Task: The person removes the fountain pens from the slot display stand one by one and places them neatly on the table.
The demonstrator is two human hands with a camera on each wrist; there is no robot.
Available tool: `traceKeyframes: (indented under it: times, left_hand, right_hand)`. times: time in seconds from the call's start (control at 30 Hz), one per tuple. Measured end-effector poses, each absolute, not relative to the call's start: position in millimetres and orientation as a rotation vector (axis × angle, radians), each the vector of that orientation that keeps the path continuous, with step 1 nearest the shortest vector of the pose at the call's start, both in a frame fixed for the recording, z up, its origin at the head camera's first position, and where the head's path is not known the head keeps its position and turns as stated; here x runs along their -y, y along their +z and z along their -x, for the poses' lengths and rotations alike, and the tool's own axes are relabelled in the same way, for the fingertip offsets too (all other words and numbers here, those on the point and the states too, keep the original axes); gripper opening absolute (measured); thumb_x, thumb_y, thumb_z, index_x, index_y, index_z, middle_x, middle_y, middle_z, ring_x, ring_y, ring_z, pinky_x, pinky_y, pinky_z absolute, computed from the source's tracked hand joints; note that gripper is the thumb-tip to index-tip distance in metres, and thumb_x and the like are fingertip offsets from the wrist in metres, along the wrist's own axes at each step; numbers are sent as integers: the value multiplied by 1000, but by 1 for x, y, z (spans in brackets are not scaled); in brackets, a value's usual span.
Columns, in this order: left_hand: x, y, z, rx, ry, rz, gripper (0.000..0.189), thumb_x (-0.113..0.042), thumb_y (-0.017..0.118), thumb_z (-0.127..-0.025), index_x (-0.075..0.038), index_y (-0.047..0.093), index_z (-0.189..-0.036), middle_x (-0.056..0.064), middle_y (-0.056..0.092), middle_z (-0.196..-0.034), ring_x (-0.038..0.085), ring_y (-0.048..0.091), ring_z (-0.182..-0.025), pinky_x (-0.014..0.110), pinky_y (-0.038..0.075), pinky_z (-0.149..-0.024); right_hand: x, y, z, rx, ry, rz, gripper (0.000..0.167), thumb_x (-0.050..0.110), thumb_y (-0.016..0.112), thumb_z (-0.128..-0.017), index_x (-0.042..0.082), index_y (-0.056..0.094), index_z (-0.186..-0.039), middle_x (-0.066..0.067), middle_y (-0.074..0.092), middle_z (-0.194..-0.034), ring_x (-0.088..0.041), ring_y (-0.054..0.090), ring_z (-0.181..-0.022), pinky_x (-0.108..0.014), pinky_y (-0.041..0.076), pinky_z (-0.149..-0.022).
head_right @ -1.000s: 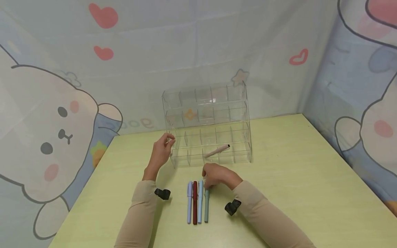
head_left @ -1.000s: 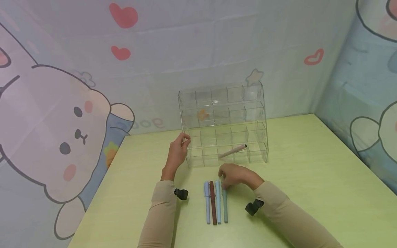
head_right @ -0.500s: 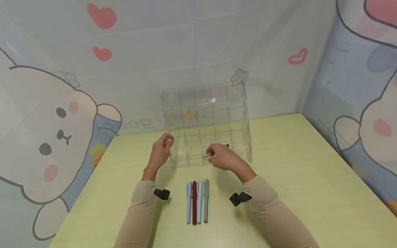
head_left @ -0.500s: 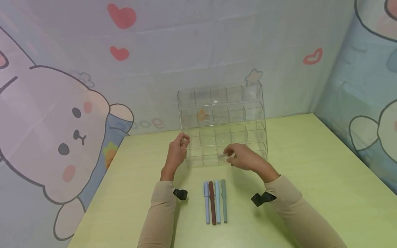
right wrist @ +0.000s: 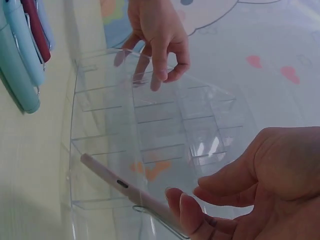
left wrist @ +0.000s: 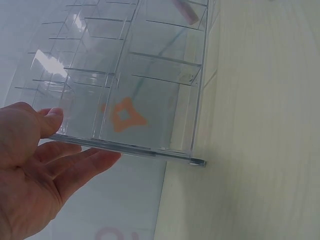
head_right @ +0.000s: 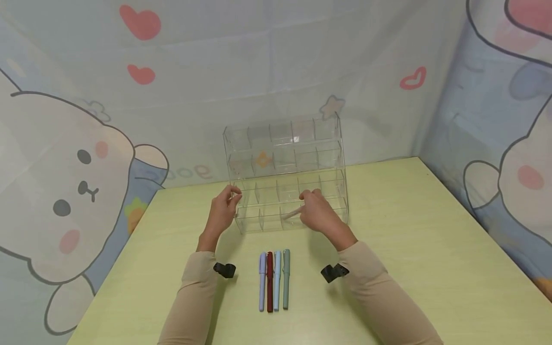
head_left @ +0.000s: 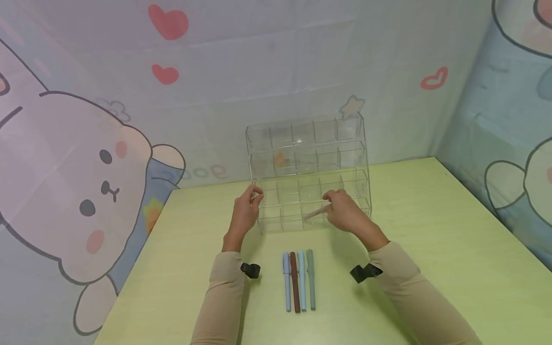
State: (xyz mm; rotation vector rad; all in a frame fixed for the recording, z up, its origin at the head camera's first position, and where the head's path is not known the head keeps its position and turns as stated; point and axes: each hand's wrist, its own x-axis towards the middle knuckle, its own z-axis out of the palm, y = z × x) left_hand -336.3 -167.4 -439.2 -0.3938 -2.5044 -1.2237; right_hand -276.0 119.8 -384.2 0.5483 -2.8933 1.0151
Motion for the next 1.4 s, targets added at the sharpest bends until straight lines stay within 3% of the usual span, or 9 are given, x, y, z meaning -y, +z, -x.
traceKeyframes:
  times: [0.37, 0.5, 0.63, 0.87, 1.1, 1.23, 1.4]
  left_hand:
    - [168, -438, 336, 2493, -1210, 405, 9, -16, 55, -105, -13, 61, -112, 20, 66, -103, 45, 58, -120, 56, 48, -96]
    - [167, -437, 335, 2495, -1209, 406, 10, -16, 55, -105, -12, 60, -112, 18, 64, -99, 45, 58, -119, 55, 48, -96]
    - [167, -437, 335, 2497, -1214, 412, 10, -17, 55, -105, -12, 60, -112, 16, 60, -89, 45, 58, -119, 55, 48, -96]
    - [168, -439, 336, 2508, -1213, 410, 11, -17, 54, -106, -12, 59, -114, 19, 58, -87, 45, 58, -120, 55, 47, -97]
    - [169, -440, 338, 2520, -1215, 402, 12, -19, 53, -106, -13, 59, -115, 8, 53, -85, 47, 57, -120, 56, 48, -95]
    - [169, -441, 338, 2517, -1212, 401, 13, -19, 53, -106, -12, 59, -115, 6, 51, -80, 46, 57, -120, 56, 47, -96]
    - [169, -440, 337, 2511, -1214, 409, 14, -18, 53, -106, -10, 60, -116, 6, 50, -80, 47, 57, -120, 56, 48, -96]
  right_hand:
    - [-118, -394, 284, 2920, 1018, -497, 34, -5, 42, -98, -16, 53, -128, -32, 53, -116, -35, 55, -95, -44, 44, -76]
    - [-117, -399, 285, 2881, 1080, -466, 33, 3, 45, -102, -14, 51, -131, -31, 47, -124, -36, 60, -101, -44, 49, -78]
    - [-116, -406, 288, 2811, 1082, -418, 31, 10, 50, -105, -11, 54, -128, -26, 48, -120, -34, 63, -100, -43, 52, -76]
    - [-112, -419, 293, 2610, 920, -377, 17, 6, 60, -100, -7, 64, -111, -20, 55, -104, -32, 63, -83, -43, 53, -69]
    - [-113, -434, 301, 2463, 894, -342, 5, 1, 64, -95, -1, 68, -97, -14, 60, -96, -31, 66, -82, -44, 53, -64]
    - [-113, -439, 305, 2380, 940, -364, 6, -2, 65, -92, -2, 67, -98, -15, 60, -97, -31, 68, -83, -45, 54, -63]
    - [-112, -438, 306, 2226, 1111, -397, 21, -9, 66, -88, -6, 63, -108, -22, 52, -110, -32, 65, -82, -46, 52, -67]
